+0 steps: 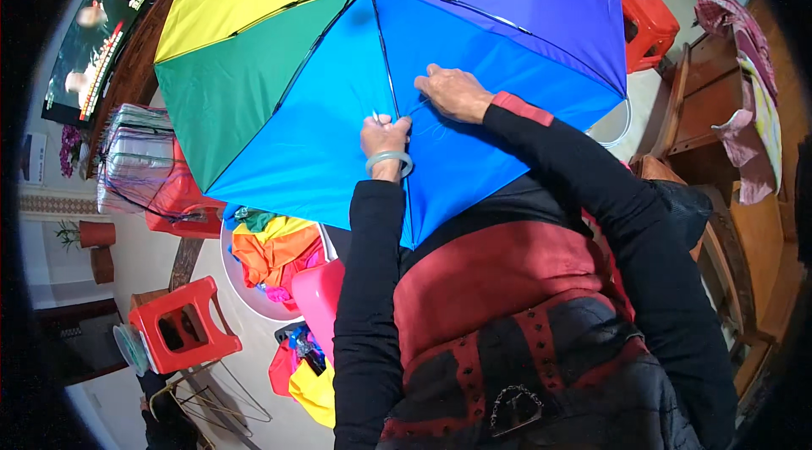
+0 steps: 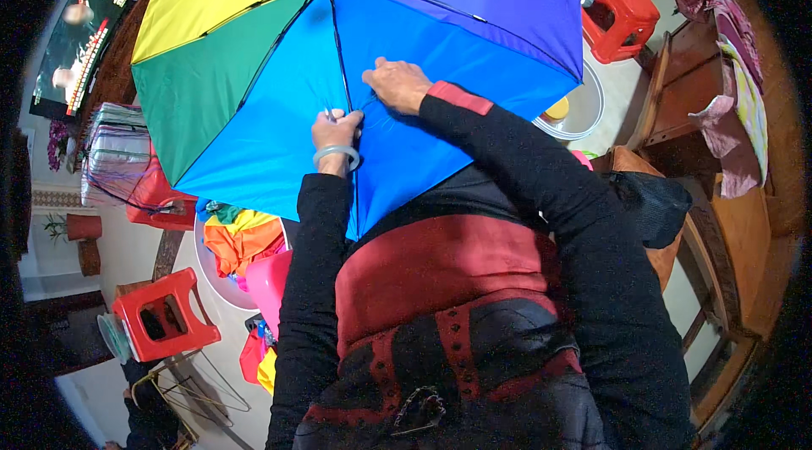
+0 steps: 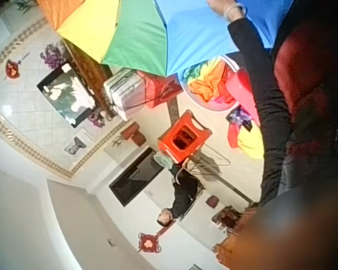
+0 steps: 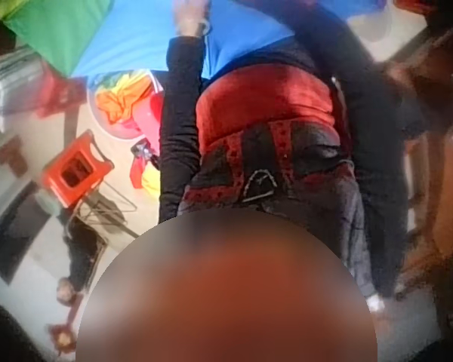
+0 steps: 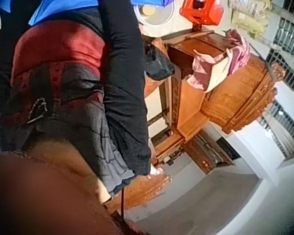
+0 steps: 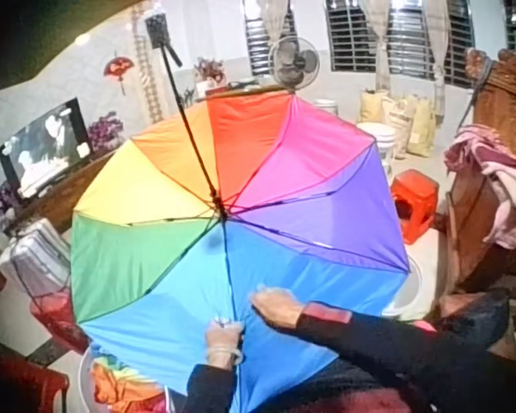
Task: Repairing a rainbow umbrella by sewing the fabric back onto the ribs using a needle and thread.
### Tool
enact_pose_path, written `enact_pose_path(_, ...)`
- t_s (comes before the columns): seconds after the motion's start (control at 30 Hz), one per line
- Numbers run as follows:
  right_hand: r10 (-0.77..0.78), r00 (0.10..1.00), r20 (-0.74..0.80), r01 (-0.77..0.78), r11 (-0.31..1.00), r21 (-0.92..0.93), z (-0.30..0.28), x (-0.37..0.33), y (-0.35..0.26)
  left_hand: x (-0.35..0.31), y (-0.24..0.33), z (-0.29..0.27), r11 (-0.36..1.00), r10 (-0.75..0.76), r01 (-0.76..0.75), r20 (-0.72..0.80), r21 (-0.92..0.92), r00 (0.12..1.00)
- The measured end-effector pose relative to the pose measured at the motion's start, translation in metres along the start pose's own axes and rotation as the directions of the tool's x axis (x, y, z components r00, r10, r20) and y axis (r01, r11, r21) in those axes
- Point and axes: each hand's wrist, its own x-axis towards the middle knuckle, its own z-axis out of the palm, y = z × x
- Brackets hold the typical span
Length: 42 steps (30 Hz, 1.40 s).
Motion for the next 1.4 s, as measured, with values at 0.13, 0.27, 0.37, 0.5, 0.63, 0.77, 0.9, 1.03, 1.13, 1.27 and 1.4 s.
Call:
enact_pose_path(0.13,-0.103,0.99,-0.094,0.087,0.983,-0.161,-0.036,-0.002,0.014,0.006,-0.004,0.007,0.829,0.232,-0.128,-0.127,0.544,0.964)
enact_pose_path(0.27,0.142,0.912,-0.384,-0.068,0.977,0.201,-0.094,0.002,0.057,0.004,-0.002,0.009,0.881,0.138,-0.086,-0.078,0.465,0.987)
enact_pose_path(0.37,0.398,0.917,0.029,-0.032,0.003,0.999,-0.134,-0.013,0.035,0.006,-0.005,0.006,0.86,0.168,-0.105,-0.083,0.5,0.982)
enact_pose_path(0.5,0.098,0.964,-0.248,0.258,-0.108,0.96,-0.175,-0.044,0.078,0.006,-0.005,0.008,0.872,0.169,-0.117,-0.068,0.475,0.983)
enact_pose_path(0.63,0.279,0.904,-0.322,0.268,0.214,0.939,-0.208,-0.074,0.059,0.005,-0.003,0.004,0.894,0.101,-0.067,-0.055,0.442,0.993)
enact_pose_path(0.77,0.407,0.873,-0.268,0.166,0.269,0.949,-0.197,-0.092,0.043,0.008,-0.008,0.005,0.909,0.087,-0.051,-0.068,0.415,0.994)
enact_pose_path(0.9,0.428,0.853,-0.298,0.18,0.297,0.938,-0.198,-0.105,0.049,0.01,-0.016,0.008,0.8,0.398,-0.314,-0.06,0.511,0.916)
enact_pose_path(1.03,0.489,0.836,-0.248,0.119,0.28,0.953,-0.188,-0.106,0.044,0.01,-0.015,0.001,0.941,0.143,-0.145,0.029,0.307,0.989)
enact_pose_path(1.13,0.518,0.733,-0.441,0.296,0.34,0.893,-0.194,-0.113,0.053,0.009,-0.012,-0.003,0.973,0.097,-0.102,0.037,0.207,0.995)
enact_pose_path(1.27,0.493,0.693,-0.525,0.428,0.304,0.851,-0.226,-0.136,0.076,0.002,-0.004,-0.004,0.984,0.067,-0.07,0.025,0.162,0.997)
enact_pose_path(1.4,0.566,0.622,-0.541,0.369,0.398,0.84,-0.219,-0.142,0.064,0.001,-0.004,-0.005,0.977,0.104,-0.1,-0.014,0.186,0.994)
